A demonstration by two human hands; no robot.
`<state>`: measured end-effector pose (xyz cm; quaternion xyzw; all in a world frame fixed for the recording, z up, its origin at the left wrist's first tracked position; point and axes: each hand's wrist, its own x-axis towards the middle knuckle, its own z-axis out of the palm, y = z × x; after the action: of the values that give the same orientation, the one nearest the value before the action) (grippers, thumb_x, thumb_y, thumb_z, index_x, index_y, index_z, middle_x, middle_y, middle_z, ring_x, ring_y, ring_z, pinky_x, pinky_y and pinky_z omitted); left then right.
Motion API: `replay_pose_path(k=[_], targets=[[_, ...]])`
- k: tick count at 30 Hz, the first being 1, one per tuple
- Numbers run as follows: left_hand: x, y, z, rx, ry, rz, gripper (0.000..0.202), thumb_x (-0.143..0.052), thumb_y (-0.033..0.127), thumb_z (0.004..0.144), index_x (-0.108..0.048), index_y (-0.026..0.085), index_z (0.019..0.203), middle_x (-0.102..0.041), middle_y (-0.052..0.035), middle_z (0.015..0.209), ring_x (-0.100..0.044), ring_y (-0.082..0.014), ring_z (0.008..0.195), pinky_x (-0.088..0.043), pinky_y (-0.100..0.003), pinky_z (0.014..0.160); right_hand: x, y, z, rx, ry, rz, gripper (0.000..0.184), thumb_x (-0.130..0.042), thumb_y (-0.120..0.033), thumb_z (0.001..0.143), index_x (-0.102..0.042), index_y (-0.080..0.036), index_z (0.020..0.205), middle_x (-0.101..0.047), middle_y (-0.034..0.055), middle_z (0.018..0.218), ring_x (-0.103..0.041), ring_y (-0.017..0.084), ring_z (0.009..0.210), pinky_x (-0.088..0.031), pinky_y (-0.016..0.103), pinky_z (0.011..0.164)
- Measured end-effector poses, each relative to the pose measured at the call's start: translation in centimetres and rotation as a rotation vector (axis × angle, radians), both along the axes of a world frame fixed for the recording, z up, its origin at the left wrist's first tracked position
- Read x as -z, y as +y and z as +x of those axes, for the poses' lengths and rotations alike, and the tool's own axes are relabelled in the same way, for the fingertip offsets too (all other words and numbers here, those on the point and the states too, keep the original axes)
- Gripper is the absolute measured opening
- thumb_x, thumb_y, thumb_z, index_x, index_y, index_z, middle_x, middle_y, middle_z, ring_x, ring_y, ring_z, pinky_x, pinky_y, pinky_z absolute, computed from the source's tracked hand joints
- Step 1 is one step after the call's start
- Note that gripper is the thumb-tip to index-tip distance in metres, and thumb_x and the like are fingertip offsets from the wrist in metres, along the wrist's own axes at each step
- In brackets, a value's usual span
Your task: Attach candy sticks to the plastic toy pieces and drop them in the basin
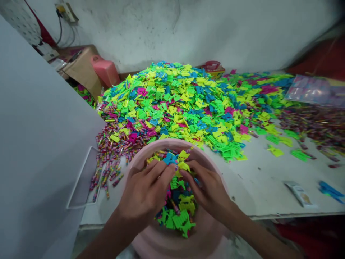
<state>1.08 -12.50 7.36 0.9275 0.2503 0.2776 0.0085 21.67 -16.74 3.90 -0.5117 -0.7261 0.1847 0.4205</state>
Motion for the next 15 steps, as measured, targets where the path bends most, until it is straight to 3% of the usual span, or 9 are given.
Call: replay_pose_path(k=[8,12,15], targets=[[0.0,-0.2,0.2,-0.032,-0.050,-0.103,0.026,-0.056,0.014,0.097,-0.057,0.014,0.124,-0.070,-0.0087,0.101,-0.067,-0.0229,0.101,-0.058,-0.037,0.090,-0.5,0.3,1.5,-0.165,-0.138,0.090,0.009,-0.046,-0.016,0.103,-0.052,-0.021,0.108,-0.064,0.0048,0.087,-0.064,0.018,0.076,-0.048,0.027,0.067],[-1.2,0.6,-0.6,0.054,-0.053,-0.308,0.017,-0.056,0.017,0.099,-0.060,0.019,0.116,-0.068,-0.0045,0.099,-0.067,-0.0169,0.094,-0.055,-0.029,0.085,-1.4,0.5,2.1,-0.267,-0.169,0.106,0.008,-0.046,-0.018,0.104,-0.053,-0.019,0.108,-0.063,0.0042,0.082,-0.061,0.017,0.070,-0.047,0.027,0.062],[-1.9,1.4,-1.3,0.090,-0.007,-0.420,0.013,-0.059,0.021,0.099,-0.063,0.022,0.111,-0.070,-0.0030,0.104,-0.068,-0.0154,0.097,-0.052,-0.026,0.087,-1.6,0.6,2.2,-0.317,-0.089,0.004,0.012,-0.048,-0.021,0.104,-0.057,-0.019,0.110,-0.067,0.0039,0.082,-0.065,0.017,0.070,-0.048,0.026,0.062]])
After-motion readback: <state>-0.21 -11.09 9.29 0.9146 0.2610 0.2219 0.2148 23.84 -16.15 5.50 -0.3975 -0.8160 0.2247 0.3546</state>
